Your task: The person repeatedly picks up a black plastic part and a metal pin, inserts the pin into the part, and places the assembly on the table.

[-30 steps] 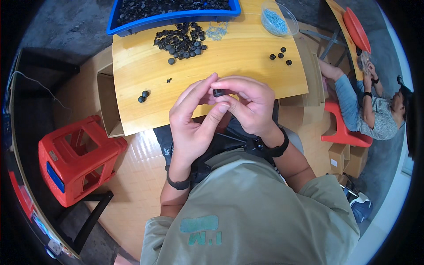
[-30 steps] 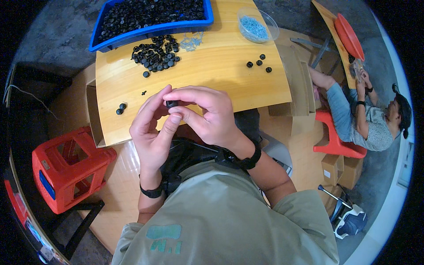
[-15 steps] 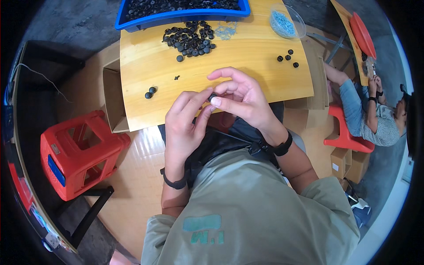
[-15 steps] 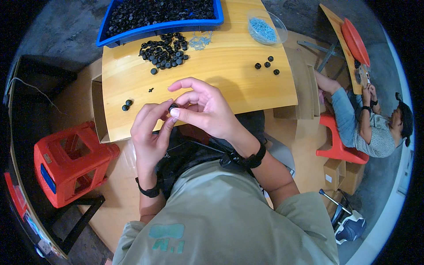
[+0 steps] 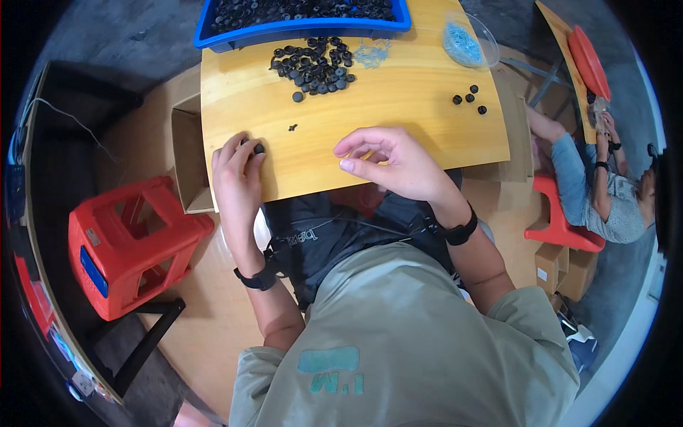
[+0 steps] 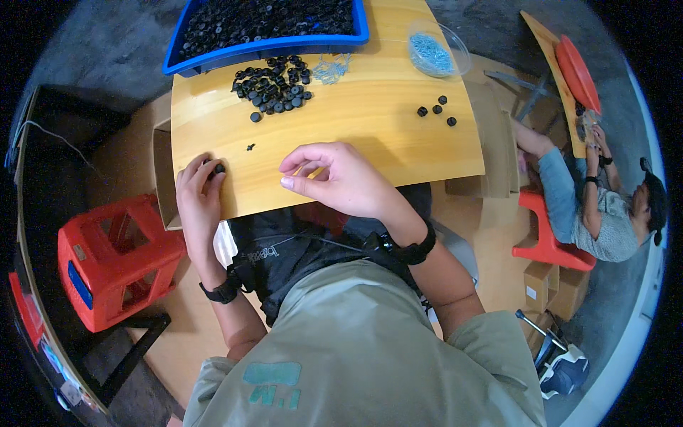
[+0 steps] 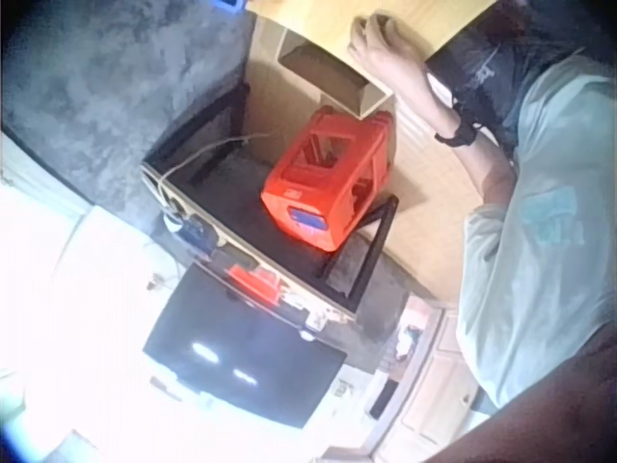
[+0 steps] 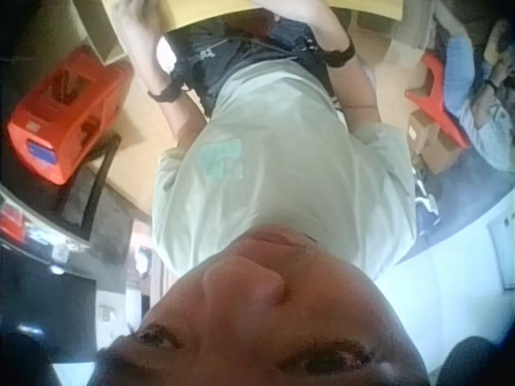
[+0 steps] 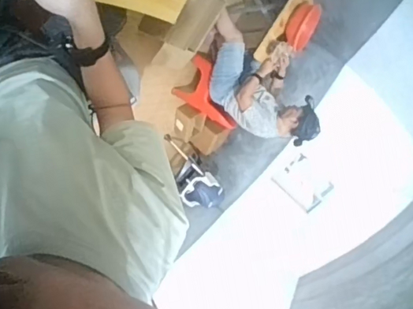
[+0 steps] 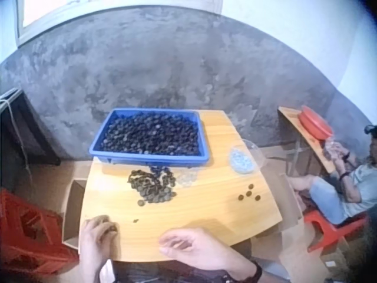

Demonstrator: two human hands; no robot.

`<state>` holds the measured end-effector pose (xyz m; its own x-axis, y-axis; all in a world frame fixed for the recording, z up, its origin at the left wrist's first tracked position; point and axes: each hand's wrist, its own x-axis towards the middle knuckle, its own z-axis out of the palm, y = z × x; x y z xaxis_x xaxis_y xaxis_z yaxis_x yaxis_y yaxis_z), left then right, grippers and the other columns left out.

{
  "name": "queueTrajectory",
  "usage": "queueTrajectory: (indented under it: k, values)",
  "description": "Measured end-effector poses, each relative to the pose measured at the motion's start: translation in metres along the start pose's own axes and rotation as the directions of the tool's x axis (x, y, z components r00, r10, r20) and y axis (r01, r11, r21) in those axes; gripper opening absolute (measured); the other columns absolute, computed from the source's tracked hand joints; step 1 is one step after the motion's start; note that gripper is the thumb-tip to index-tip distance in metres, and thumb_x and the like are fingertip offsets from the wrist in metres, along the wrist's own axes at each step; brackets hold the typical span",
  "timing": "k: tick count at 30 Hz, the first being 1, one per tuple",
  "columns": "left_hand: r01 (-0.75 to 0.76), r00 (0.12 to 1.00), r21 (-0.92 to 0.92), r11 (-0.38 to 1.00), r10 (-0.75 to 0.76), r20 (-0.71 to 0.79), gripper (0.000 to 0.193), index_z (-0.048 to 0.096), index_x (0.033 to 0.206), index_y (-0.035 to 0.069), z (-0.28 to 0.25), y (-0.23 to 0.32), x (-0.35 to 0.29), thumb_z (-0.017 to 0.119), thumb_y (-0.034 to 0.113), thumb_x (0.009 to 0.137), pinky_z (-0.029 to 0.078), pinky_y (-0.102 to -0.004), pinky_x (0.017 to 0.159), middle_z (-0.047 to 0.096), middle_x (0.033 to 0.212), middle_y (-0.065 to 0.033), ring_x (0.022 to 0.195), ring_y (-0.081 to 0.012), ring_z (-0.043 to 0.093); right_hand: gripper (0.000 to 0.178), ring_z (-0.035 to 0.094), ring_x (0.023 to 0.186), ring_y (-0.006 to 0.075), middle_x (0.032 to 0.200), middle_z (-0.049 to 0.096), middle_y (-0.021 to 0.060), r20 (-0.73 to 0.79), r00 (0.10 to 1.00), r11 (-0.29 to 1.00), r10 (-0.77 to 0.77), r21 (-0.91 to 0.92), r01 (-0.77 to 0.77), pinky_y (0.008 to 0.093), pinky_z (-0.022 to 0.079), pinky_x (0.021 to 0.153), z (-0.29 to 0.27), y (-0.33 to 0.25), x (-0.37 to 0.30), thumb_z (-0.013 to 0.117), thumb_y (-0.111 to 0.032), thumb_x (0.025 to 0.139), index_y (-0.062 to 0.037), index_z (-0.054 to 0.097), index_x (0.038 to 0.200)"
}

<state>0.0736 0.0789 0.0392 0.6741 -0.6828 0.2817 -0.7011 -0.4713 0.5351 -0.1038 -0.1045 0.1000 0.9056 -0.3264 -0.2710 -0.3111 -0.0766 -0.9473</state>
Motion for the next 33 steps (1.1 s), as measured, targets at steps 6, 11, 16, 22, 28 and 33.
queueTrajectory:
  k: [6,11,16,22,28,33]
  values:
    - [0.096,0.982,-0.065,0.993,-0.105,-0.159,0.02,0.065,0.097,-0.003,-0.002,-0.027,0.007,0.063,-0.001,0.077,0.048,-0.038,0.084,0.063,0.103,-0.0173,0.096,-0.0338,0.06,0.022,0.06,0.079,0.0103,0.086,0.066,0.0047,0.016,1.0,0.999,-0.011,0.041,0.011,0.0266,0.05,0.071,-0.008,0.012,0.003,0.066,-0.021,0.087,0.0001,0.065,0.096]
    - [0.225,0.958,0.084,0.971,-0.205,-0.199,0.022,0.065,0.101,-0.003,-0.018,-0.046,0.012,0.06,0.002,0.081,0.047,-0.0395,0.086,0.063,0.103,-0.0187,0.097,-0.0348,0.06,0.021,0.063,0.076,0.0137,0.082,0.067,0.0072,-0.054,0.988,0.984,-0.143,-0.112,0.136,0.0278,0.051,0.071,-0.024,0.019,0.018,0.065,-0.019,0.086,0.0014,0.066,0.092]
    - [0.295,0.923,0.146,0.944,-0.242,-0.297,0.024,0.064,0.106,-0.003,-0.013,-0.042,0.008,0.06,0.006,0.084,0.048,-0.0376,0.086,0.063,0.106,-0.0203,0.097,-0.0335,0.062,0.017,0.066,0.074,0.0183,0.08,0.068,0.0113,-0.115,0.978,0.931,-0.173,-0.343,0.124,0.0298,0.052,0.069,-0.035,0.012,0.053,0.065,-0.016,0.083,0.0,0.066,0.091]
    - [0.149,0.979,0.051,0.988,-0.14,-0.145,0.023,0.063,0.105,-0.003,-0.004,-0.026,0.003,0.056,0.008,0.087,0.043,-0.0408,0.093,0.059,0.112,-0.0236,0.106,-0.0371,0.056,0.017,0.063,0.07,0.021,0.078,0.066,0.0112,-0.027,0.969,0.805,-0.244,-0.563,0.187,0.0303,0.051,0.067,-0.013,0.0,0.095,0.064,-0.011,0.081,0.0001,0.065,0.095]
    - [0.165,0.964,0.12,0.979,-0.134,-0.228,0.026,0.061,0.11,-0.002,-0.011,-0.033,0.005,0.056,0.013,0.089,0.04,-0.0434,0.095,0.055,0.118,-0.0242,0.111,-0.0383,0.051,0.017,0.064,0.079,0.0331,0.079,0.066,0.0169,-0.135,0.952,0.576,-0.273,-0.816,0.049,0.0403,0.051,0.071,0.002,0.012,0.122,0.067,-0.006,0.073,-0.001,0.067,0.089]
    - [0.001,0.97,-0.112,0.994,-0.029,-0.243,0.019,0.064,0.103,-0.003,-0.004,-0.001,0.009,0.061,0.007,0.086,0.048,-0.0334,0.083,0.063,0.102,-0.0157,0.092,-0.0264,0.062,0.015,0.064,0.078,0.033,0.078,0.065,0.0175,-0.102,0.953,0.534,-0.284,-0.843,0.069,0.0408,0.051,0.07,0.002,0.021,0.128,0.069,-0.008,0.071,-0.0004,0.066,0.084]
